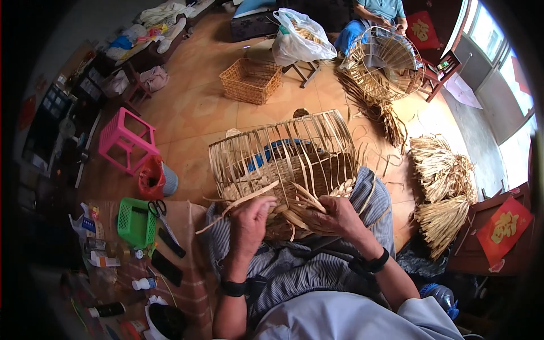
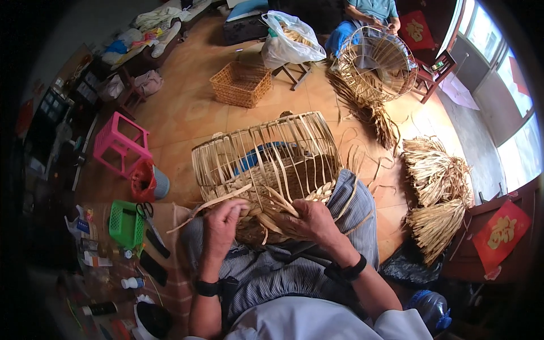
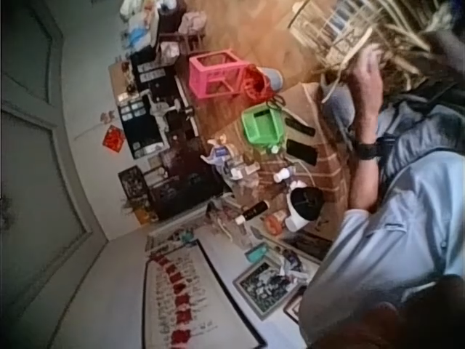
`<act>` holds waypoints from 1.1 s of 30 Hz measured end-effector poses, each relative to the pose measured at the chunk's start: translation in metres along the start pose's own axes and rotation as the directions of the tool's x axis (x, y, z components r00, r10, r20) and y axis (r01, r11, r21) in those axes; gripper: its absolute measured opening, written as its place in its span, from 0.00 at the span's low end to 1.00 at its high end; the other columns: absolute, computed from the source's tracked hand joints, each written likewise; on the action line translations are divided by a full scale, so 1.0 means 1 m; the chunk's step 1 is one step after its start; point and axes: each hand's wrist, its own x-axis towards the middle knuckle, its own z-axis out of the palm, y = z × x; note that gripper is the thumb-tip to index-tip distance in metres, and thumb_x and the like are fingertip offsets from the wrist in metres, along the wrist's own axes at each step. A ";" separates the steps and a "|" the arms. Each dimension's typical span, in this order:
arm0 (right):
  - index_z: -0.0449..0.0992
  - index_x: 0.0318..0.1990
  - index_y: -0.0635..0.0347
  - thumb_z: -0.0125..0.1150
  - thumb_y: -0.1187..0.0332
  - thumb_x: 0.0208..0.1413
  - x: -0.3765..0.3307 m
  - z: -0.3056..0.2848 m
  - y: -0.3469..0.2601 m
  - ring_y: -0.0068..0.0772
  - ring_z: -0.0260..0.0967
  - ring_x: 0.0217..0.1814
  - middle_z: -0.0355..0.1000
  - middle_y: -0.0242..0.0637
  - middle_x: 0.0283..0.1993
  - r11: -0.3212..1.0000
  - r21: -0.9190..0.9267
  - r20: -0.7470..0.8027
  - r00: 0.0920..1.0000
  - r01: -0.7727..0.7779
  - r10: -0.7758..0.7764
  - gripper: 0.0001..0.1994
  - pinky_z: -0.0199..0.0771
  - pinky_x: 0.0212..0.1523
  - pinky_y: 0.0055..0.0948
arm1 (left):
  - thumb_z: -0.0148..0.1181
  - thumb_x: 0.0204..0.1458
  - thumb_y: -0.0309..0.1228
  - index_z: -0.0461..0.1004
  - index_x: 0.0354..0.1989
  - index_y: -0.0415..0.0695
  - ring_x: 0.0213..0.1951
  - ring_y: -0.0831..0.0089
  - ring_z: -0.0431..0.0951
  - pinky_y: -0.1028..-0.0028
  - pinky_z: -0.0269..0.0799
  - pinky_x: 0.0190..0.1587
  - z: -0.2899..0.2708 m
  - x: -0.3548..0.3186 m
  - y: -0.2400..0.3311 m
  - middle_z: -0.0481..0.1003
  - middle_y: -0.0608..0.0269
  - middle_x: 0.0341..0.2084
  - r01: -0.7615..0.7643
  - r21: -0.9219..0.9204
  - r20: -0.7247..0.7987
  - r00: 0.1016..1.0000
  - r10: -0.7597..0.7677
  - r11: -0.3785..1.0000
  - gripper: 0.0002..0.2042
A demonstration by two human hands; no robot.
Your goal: Weaving a basket using straw or bamboo strips.
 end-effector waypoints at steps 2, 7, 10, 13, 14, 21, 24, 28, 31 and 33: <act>0.81 0.43 0.64 0.67 0.60 0.65 0.001 0.000 -0.003 0.11 0.59 0.25 0.68 0.22 0.27 0.939 -0.345 -0.021 1.000 0.005 -0.013 0.14 0.59 0.23 0.19 | 0.54 0.62 0.21 0.80 0.48 0.42 0.42 0.57 0.84 0.63 0.79 0.46 0.013 -0.002 0.001 0.83 0.53 0.39 -0.208 0.143 0.061 0.978 0.201 0.968 0.11; 0.76 0.44 0.57 0.56 0.60 0.71 -0.006 -0.048 0.040 0.21 0.62 0.19 0.76 0.33 0.29 0.757 0.650 -0.207 0.975 0.074 0.082 0.11 0.64 0.22 0.22 | 0.54 0.54 0.15 0.78 0.53 0.41 0.49 0.52 0.77 0.60 0.75 0.52 0.030 -0.005 -0.001 0.78 0.53 0.39 -0.216 0.224 0.034 0.976 0.213 0.950 0.18; 0.74 0.43 0.53 0.53 0.59 0.72 -0.018 -0.065 0.061 0.19 0.54 0.18 0.75 0.32 0.32 0.396 0.904 -0.206 0.975 0.159 0.080 0.10 0.59 0.20 0.21 | 0.54 0.54 0.15 0.78 0.52 0.39 0.48 0.52 0.78 0.59 0.75 0.52 0.030 -0.002 -0.007 0.79 0.53 0.39 -0.222 0.276 0.078 0.975 0.208 0.935 0.18; 0.73 0.45 0.53 0.51 0.56 0.73 -0.028 -0.083 0.067 0.18 0.55 0.20 0.75 0.32 0.41 0.329 0.872 -0.341 0.932 0.362 -0.121 0.12 0.60 0.21 0.20 | 0.54 0.54 0.16 0.79 0.51 0.39 0.47 0.53 0.79 0.60 0.75 0.51 0.031 0.002 -0.012 0.80 0.52 0.39 -0.243 0.231 0.119 0.968 0.221 0.942 0.16; 0.72 0.45 0.55 0.52 0.56 0.73 -0.031 -0.095 0.066 0.18 0.53 0.20 0.75 0.32 0.43 0.251 0.881 -0.414 0.910 0.401 -0.001 0.12 0.62 0.22 0.20 | 0.54 0.54 0.16 0.79 0.50 0.39 0.47 0.53 0.79 0.60 0.75 0.51 0.032 0.003 -0.013 0.80 0.51 0.39 -0.262 0.206 0.131 0.962 0.239 0.943 0.16; 0.77 0.52 0.65 0.65 0.61 0.65 -0.063 -0.088 0.037 0.26 0.78 0.38 0.79 0.33 0.37 0.978 0.205 -0.241 0.966 -0.040 0.090 0.16 0.79 0.40 0.26 | 0.55 0.58 0.19 0.80 0.47 0.40 0.42 0.52 0.81 0.59 0.75 0.50 0.026 0.013 -0.014 0.82 0.52 0.36 -0.251 0.157 0.170 0.960 0.224 0.955 0.12; 0.78 0.47 0.60 0.72 0.58 0.56 -0.064 -0.043 0.014 0.39 0.77 0.38 0.77 0.37 0.36 0.739 -0.629 -0.044 0.938 0.242 -0.345 0.18 0.76 0.41 0.36 | 0.57 0.61 0.25 0.81 0.47 0.43 0.43 0.49 0.80 0.60 0.75 0.47 0.024 0.015 -0.014 0.82 0.48 0.37 -0.224 0.138 0.223 0.956 0.190 0.965 0.09; 0.74 0.39 0.54 0.71 0.59 0.54 -0.048 0.010 0.022 0.41 0.76 0.40 0.76 0.35 0.35 0.519 -0.775 0.157 0.905 0.361 -0.394 0.13 0.72 0.42 0.41 | 0.56 0.59 0.22 0.81 0.47 0.42 0.42 0.50 0.81 0.59 0.75 0.47 0.020 0.016 -0.012 0.81 0.50 0.37 -0.190 0.138 0.259 0.954 0.150 0.972 0.11; 0.74 0.39 0.56 0.68 0.61 0.58 -0.051 0.018 0.018 0.43 0.74 0.34 0.76 0.38 0.34 0.463 -0.799 0.220 0.903 0.383 -0.369 0.11 0.71 0.33 0.36 | 0.54 0.59 0.21 0.81 0.47 0.42 0.43 0.49 0.81 0.59 0.76 0.47 0.020 0.017 -0.009 0.81 0.49 0.38 -0.185 0.115 0.277 0.950 0.147 0.976 0.12; 0.72 0.41 0.61 0.63 0.63 0.65 -0.062 0.018 -0.003 0.41 0.72 0.26 0.74 0.38 0.29 0.837 -0.460 0.248 0.948 0.298 -0.201 0.10 0.68 0.26 0.34 | 0.54 0.59 0.20 0.80 0.47 0.42 0.43 0.49 0.81 0.59 0.76 0.47 0.020 0.015 -0.010 0.81 0.49 0.38 -0.187 0.106 0.284 0.947 0.150 0.977 0.12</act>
